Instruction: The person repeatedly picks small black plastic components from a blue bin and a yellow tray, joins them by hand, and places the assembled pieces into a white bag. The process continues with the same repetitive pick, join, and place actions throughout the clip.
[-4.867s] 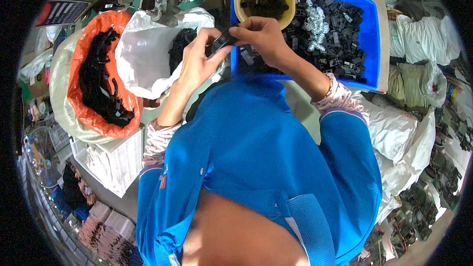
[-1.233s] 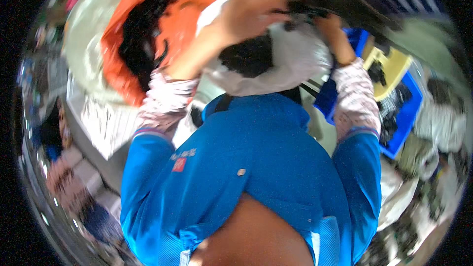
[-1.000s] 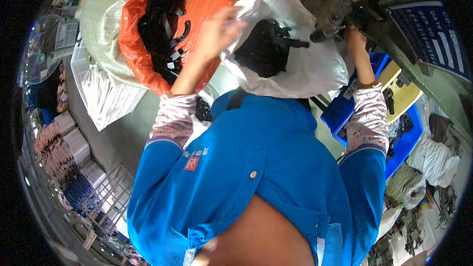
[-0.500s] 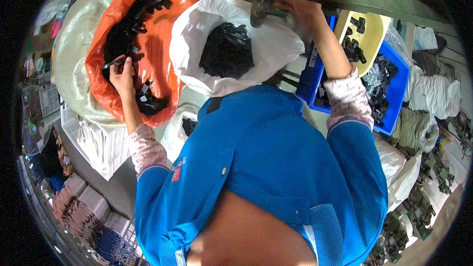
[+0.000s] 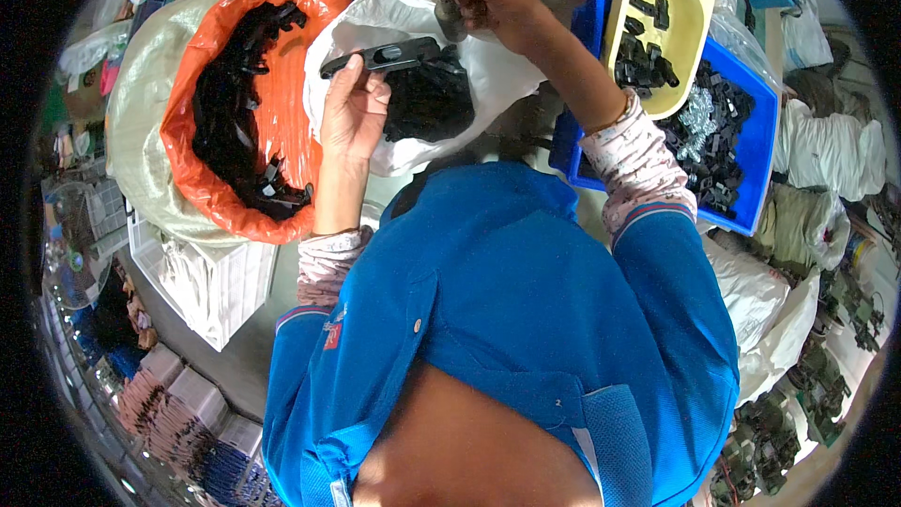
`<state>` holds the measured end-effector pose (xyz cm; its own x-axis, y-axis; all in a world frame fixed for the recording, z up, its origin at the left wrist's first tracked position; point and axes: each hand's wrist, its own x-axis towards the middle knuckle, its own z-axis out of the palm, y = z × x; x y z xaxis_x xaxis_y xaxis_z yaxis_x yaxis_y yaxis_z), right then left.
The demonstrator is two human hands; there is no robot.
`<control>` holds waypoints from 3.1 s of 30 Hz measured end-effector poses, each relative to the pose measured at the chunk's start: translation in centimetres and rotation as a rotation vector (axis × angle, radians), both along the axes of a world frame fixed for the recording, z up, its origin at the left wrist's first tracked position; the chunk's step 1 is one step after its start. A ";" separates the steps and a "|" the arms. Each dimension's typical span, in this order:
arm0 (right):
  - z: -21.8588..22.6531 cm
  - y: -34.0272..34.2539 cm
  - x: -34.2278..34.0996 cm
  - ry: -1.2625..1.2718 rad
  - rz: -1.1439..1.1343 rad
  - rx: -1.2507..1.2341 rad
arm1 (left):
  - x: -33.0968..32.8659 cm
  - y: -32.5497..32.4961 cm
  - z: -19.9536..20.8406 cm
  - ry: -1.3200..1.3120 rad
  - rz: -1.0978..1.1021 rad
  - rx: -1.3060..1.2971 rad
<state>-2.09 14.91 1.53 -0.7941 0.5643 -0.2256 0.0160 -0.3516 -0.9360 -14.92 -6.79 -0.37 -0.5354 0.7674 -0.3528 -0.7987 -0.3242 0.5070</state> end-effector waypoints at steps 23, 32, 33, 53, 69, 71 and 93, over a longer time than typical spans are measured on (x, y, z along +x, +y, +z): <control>-1.1 -10.1 26.7 -0.327 -0.586 0.604 | 18.0 5.4 2.7 1.454 -0.858 -0.376; -5.7 -4.7 31.3 -0.953 -0.598 1.113 | 21.6 9.9 3.0 0.382 -0.886 -0.315; -4.9 -5.5 31.5 -0.874 -0.641 1.116 | 21.8 10.0 3.4 0.358 -0.938 -0.354; -5.9 -5.0 41.4 -1.128 -0.707 1.054 | 27.4 11.7 1.3 0.119 -0.987 -0.129; 1.3 -5.1 36.5 -0.156 -0.626 0.213 | 29.4 13.5 1.5 0.529 -0.931 0.016; 2.4 -4.5 35.9 -0.119 -0.582 0.276 | 28.8 13.3 1.6 0.692 -0.894 0.012; 3.3 -0.4 23.1 -0.085 -0.005 0.527 | 21.4 9.7 2.1 0.941 -0.176 -0.126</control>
